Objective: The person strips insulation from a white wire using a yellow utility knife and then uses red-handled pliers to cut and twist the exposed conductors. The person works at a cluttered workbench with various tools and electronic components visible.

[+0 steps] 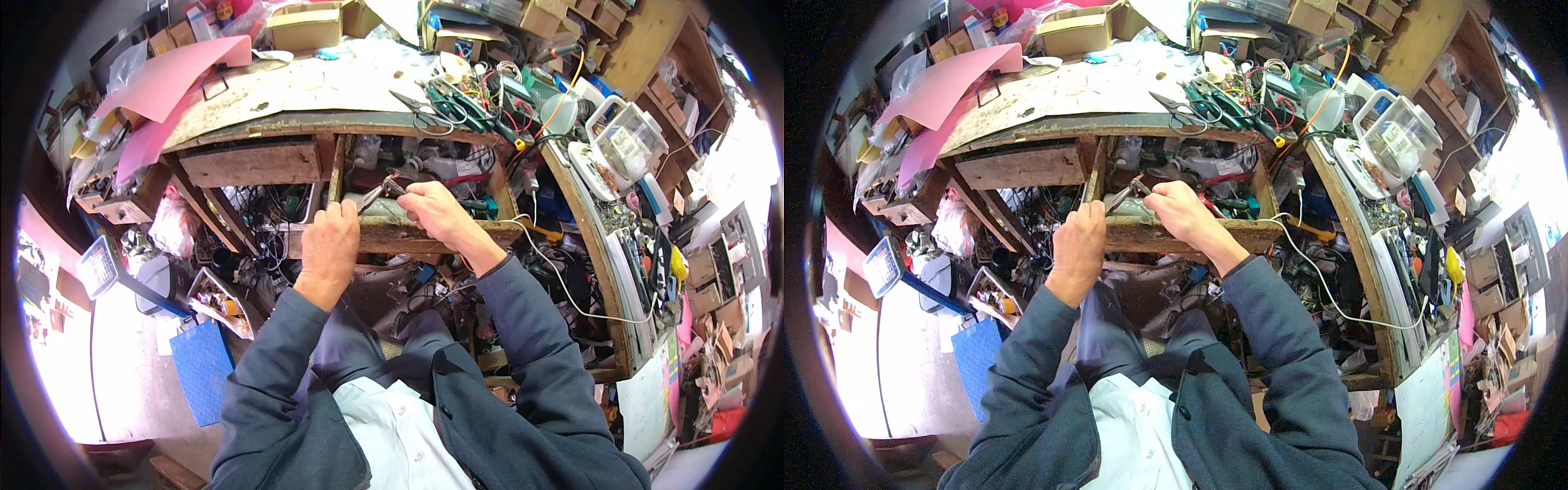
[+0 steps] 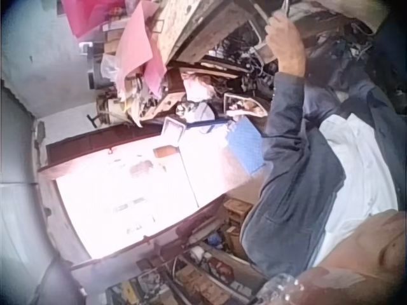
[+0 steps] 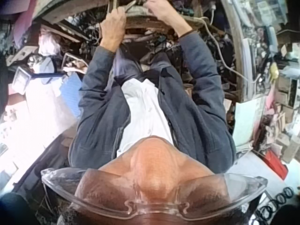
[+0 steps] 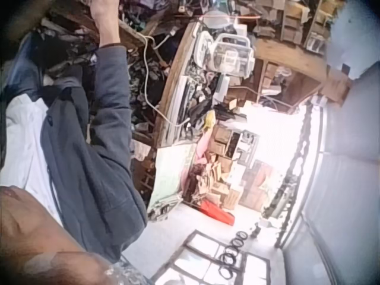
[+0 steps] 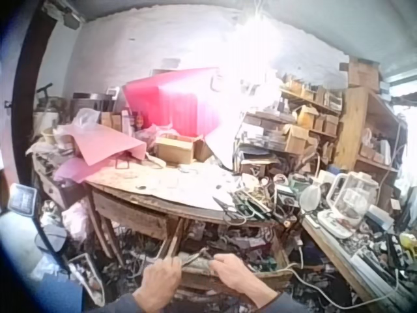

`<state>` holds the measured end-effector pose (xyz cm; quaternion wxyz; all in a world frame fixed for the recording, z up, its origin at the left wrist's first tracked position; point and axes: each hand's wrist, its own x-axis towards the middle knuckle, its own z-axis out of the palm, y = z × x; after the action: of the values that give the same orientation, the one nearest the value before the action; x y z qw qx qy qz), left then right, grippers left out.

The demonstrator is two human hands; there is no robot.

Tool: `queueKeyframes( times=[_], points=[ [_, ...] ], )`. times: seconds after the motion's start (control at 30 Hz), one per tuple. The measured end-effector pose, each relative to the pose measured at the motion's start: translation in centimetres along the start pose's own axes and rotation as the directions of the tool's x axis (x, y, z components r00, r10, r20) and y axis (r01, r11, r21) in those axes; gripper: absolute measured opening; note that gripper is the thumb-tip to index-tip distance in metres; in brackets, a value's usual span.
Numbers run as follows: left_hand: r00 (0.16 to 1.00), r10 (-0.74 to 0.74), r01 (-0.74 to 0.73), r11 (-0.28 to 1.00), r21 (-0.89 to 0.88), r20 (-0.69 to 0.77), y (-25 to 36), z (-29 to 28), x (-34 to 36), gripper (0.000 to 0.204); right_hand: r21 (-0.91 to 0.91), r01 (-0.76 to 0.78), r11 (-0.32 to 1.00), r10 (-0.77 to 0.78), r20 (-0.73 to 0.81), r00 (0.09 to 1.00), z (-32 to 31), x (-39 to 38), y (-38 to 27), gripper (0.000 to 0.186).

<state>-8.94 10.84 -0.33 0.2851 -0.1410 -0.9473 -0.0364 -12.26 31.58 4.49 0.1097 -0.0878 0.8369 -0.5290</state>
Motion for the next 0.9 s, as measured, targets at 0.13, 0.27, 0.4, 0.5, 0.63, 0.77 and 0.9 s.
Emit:
queueKeyframes(
  times=[0.13, 0.27, 0.4, 0.5, 0.63, 0.77, 0.9],
  points=[
    [0.997, -0.063, 0.073, 0.956, -0.283, 0.046, 0.1, 0.8, -0.5, 0.013, 0.268, -0.131, 0.955, 0.130, 0.023, 0.991, 0.1, -0.9, -1.0, 0.024],
    [0.998, 0.057, -0.035, 0.886, -0.463, 0.034, -1.6, 1.2, -0.7, 0.018, 0.215, -0.224, 0.951, 0.202, 0.122, 0.972, -1.4, -1.1, -1.1, 0.026],
    [0.988, 0.138, -0.095, 0.888, -0.450, 0.064, -2.5, -0.4, -0.3, 0.024, 0.204, -0.302, 0.931, 0.253, 0.235, 0.938, -2.8, -1.4, -1.5, 0.026],
    [0.986, 0.162, -0.145, 0.948, -0.283, 0.037, -2.1, -1.1, -0.1, 0.022, 0.178, -0.315, 0.932, 0.272, 0.233, 0.934, -2.8, -1.6, -1.9, 0.026],
    [0.985, 0.174, -0.171, 0.976, -0.133, 0.008, -1.7, -1.3, 0.2, 0.018, 0.181, -0.332, 0.926, 0.281, 0.259, 0.924, -2.9, -1.7, -2.1, 0.026],
    [0.991, 0.135, -0.129, 0.973, -0.189, 0.017, -2.0, -0.2, -0.2, 0.013, 0.150, -0.329, 0.932, 0.281, 0.273, 0.920, -3.1, -1.9, -2.6, 0.026],
    [0.989, 0.141, -0.107, 0.901, -0.421, 0.052, -2.5, 0.7, -0.8, 0.017, 0.022, -0.300, 0.954, 0.285, 0.247, 0.926, -2.9, -2.5, -2.2, 0.026]
  ],
)
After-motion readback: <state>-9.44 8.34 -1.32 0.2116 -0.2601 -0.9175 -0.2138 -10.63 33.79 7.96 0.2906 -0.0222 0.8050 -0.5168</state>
